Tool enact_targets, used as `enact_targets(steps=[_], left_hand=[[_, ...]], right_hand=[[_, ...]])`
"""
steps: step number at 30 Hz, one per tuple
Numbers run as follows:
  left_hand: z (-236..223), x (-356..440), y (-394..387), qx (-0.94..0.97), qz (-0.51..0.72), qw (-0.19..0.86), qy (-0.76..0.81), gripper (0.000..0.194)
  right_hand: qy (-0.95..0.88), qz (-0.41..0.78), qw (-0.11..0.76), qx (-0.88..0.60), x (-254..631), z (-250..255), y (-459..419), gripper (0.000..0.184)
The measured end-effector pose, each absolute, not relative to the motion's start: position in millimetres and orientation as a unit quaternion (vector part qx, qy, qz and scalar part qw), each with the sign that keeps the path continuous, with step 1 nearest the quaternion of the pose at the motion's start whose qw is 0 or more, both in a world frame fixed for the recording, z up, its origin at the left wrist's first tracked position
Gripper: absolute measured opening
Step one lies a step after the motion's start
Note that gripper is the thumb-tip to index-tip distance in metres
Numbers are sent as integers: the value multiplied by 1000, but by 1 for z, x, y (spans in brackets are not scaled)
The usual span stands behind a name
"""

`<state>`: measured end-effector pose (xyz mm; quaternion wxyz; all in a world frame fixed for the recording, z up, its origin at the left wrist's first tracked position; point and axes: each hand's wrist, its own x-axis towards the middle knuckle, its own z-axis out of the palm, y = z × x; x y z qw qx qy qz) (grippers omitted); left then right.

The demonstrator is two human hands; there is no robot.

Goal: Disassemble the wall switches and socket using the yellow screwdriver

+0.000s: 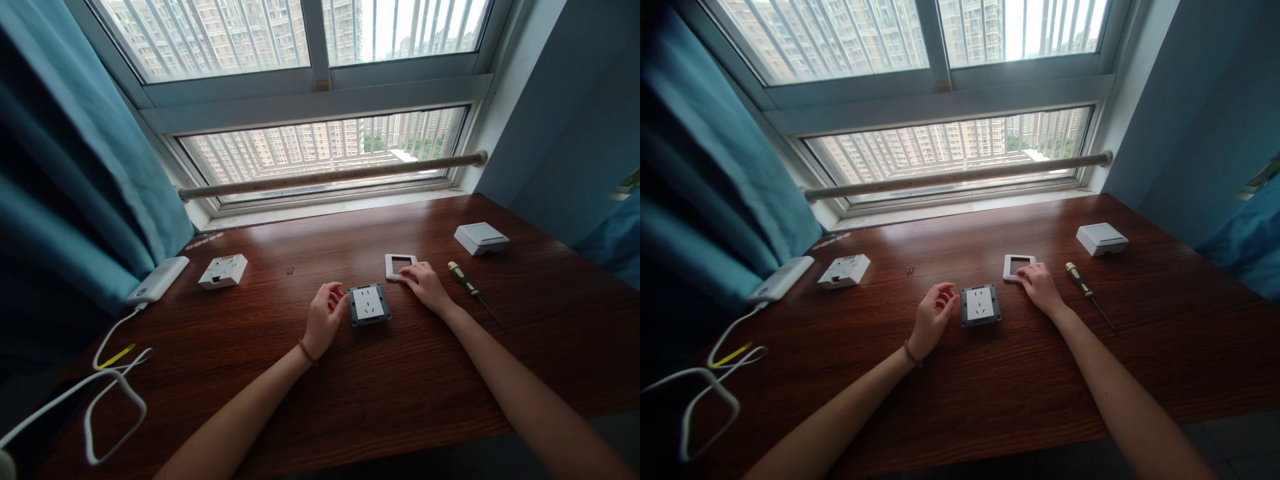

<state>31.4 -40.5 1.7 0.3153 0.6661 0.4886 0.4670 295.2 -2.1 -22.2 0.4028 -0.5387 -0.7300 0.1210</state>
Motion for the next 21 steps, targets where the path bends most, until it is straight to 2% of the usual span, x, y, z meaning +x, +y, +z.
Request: enact_targets(steps=[5,8,12,18,21], left_hand=[[7,39,-49,670,495,355,425,36],[9,45,-57,618,510,454,390,56],[12,52,-68,533,524,582,320,75],[18,55,-74,480,530,623,317,61],[19,54,-73,463,544,625,315,59]], right_hand=[[-725,152,446,-502,270,8,-32,14],[-708,245,502,-433,251,27,-57,15],[-730,270,499,-381,235,36,-78,20],[-753,259,498,-343,232,32,-84,23],[-730,295,511,-346,234,33,-81,24]])
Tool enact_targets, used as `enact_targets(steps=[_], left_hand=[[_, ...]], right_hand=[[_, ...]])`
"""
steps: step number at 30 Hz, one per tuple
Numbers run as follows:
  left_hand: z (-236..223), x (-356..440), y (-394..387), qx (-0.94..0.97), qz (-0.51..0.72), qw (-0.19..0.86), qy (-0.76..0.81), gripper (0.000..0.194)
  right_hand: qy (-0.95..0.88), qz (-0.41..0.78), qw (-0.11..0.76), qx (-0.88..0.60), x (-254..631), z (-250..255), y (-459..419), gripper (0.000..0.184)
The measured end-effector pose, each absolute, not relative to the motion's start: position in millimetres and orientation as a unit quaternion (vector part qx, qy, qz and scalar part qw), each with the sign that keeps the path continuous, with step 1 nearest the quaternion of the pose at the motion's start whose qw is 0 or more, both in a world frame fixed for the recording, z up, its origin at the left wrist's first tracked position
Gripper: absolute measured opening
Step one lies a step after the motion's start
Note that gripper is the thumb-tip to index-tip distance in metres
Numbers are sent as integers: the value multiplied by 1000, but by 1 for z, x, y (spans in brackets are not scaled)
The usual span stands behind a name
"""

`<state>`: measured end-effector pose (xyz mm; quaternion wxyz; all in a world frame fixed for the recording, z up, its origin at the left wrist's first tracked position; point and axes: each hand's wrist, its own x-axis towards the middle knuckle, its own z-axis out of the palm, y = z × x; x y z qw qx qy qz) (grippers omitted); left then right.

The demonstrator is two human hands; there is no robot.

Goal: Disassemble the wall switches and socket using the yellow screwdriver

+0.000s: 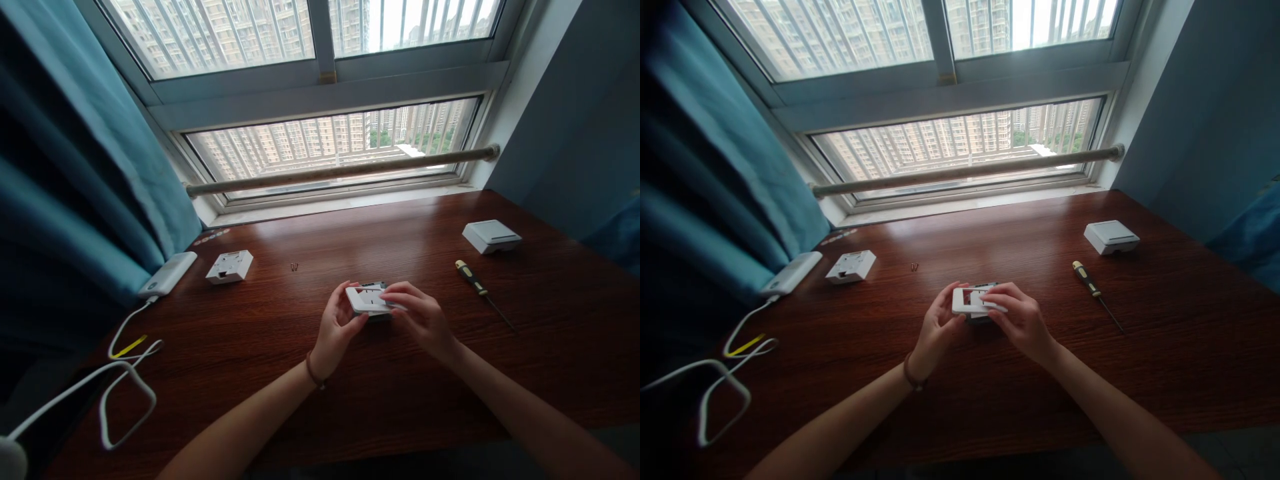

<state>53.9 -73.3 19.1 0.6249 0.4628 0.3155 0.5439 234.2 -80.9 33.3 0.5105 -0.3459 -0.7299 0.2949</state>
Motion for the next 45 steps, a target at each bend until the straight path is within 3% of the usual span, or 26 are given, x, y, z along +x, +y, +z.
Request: enact_targets(steps=[8,13,17,20,24,42,45], left_hand=[[19,48,-67,496,548,612,281,64],[19,40,-60,593,480,583,281,71],[17,27,-49,745,373,427,352,75],[15,21,-41,820,281,324,380,78],[12,17,-34,852,221,276,386,81],[11,15,-31,847,183,310,390,86],[9,16,-32,830,208,327,401,83]], right_hand=[[-586,574,498,-282,235,19,-64,60],[-564,586,519,-262,241,11,-54,79],[-590,566,511,-266,250,5,-46,88],[-614,553,493,-273,253,-2,-43,90],[-641,538,463,-291,252,-12,-43,88],[-716,449,410,-342,255,-21,-39,92],[-697,447,419,-372,254,-20,-38,84]])
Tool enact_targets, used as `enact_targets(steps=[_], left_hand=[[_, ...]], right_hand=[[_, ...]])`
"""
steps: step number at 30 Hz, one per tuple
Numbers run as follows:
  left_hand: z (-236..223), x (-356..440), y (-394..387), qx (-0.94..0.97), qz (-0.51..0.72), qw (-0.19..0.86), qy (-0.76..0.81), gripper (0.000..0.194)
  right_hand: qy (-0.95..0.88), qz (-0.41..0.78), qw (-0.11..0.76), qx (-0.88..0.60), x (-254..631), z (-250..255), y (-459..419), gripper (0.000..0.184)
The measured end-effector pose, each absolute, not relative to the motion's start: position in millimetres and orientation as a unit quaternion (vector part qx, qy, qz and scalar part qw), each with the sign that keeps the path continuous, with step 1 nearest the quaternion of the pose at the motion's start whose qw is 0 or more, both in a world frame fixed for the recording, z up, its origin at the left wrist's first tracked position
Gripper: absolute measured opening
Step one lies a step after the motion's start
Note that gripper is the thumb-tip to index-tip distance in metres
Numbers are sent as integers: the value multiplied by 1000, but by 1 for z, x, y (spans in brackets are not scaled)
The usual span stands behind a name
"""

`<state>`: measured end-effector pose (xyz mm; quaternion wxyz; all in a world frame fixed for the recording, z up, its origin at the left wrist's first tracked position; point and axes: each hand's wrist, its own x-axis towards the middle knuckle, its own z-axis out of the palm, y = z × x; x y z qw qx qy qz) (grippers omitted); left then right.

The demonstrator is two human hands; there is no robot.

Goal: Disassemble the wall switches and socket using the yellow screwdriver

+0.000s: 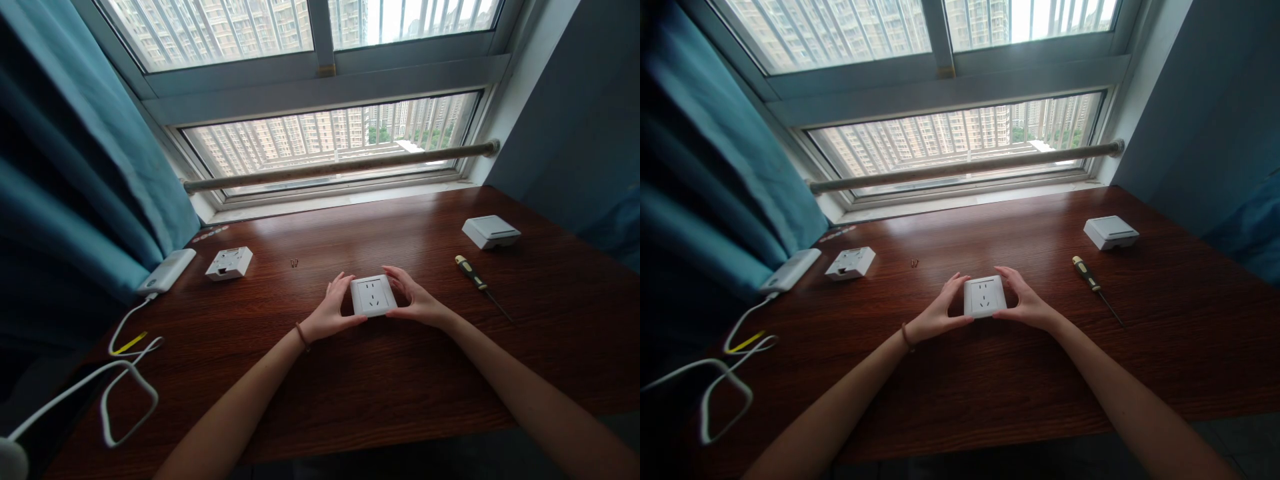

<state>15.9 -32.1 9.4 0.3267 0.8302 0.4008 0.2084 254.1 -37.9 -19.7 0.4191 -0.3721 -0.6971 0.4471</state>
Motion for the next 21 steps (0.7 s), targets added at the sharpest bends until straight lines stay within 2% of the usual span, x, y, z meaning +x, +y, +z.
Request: enact_targets(steps=[5,8,10,15,21], left_hand=[[0,21,-32,759,319,341,454,61],[-3,23,-32,704,358,337,512,46],[-5,25,-34,672,351,385,526,43],[-5,35,-42,569,289,606,475,46],[3,40,-48,508,328,676,420,50]], right_hand=[[-599,441,437,-505,253,-19,-37,51],[-590,448,417,-527,252,-18,-40,40],[-587,470,395,-528,250,-18,-43,39],[-573,548,353,-498,242,-17,-47,47],[-550,590,368,-462,239,-10,-49,50]])
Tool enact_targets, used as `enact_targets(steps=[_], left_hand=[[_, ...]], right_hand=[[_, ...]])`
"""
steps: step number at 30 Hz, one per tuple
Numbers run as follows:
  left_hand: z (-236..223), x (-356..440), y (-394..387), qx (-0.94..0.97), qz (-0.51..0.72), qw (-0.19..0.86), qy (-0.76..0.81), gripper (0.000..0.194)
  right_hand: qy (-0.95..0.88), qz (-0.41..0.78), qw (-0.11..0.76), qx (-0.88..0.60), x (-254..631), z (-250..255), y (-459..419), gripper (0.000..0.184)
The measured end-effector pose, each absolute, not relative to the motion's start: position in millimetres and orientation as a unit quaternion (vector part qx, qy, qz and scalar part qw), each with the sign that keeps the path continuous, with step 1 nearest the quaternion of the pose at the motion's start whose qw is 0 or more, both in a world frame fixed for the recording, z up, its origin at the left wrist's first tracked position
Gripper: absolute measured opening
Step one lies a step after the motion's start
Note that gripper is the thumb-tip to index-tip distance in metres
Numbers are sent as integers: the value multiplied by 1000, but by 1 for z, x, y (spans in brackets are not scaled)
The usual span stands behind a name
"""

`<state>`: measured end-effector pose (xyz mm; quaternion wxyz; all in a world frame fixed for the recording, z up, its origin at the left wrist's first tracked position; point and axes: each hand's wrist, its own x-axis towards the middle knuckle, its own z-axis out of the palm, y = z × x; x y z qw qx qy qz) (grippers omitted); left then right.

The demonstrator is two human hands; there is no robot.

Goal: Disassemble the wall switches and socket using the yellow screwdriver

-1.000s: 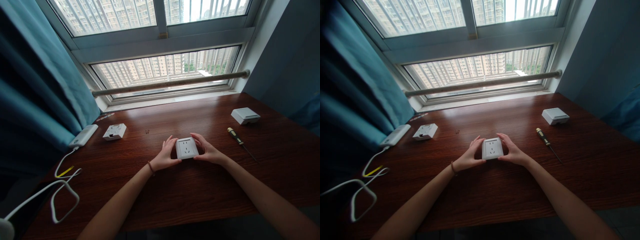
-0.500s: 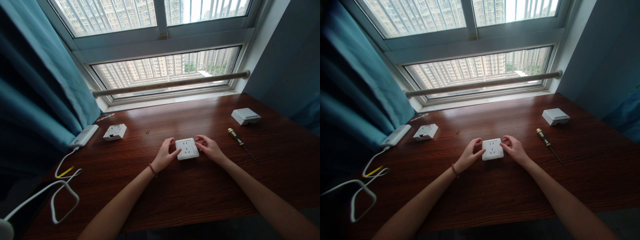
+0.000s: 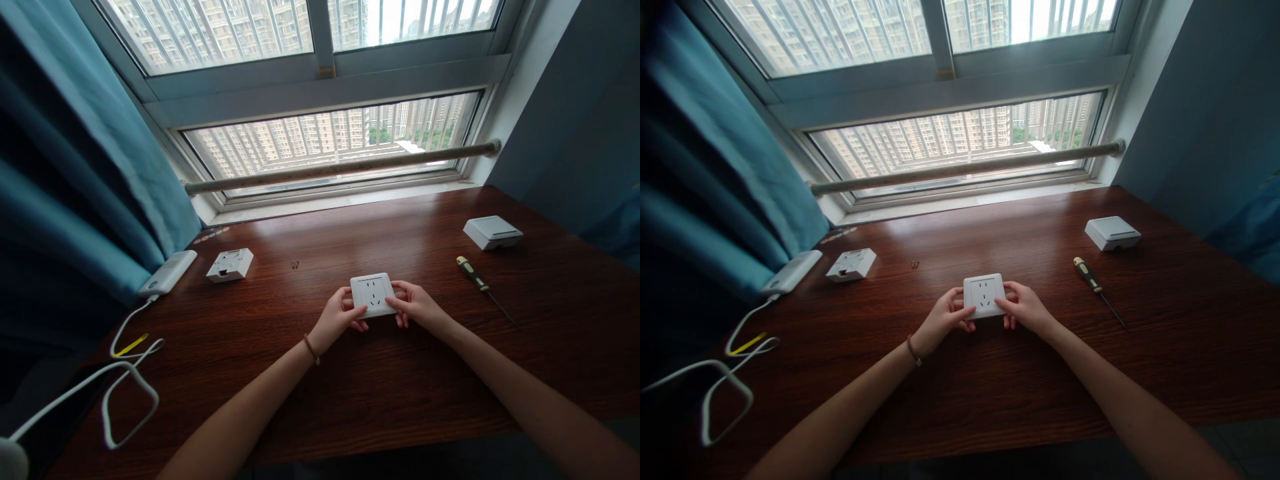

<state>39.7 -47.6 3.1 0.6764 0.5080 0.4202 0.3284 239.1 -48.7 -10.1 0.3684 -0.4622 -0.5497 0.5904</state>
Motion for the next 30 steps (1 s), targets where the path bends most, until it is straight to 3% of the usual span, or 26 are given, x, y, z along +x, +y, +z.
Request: enact_targets(steps=[9,16,30], left_hand=[[8,39,-48,500,381,684,371,56],[8,39,-47,503,398,676,364,58],[4,39,-48,457,393,705,373,33]], right_hand=[[-504,633,424,-408,238,-5,-52,47],[-475,675,401,-398,237,-5,-55,32],[-460,679,404,-405,236,-5,-57,31]])
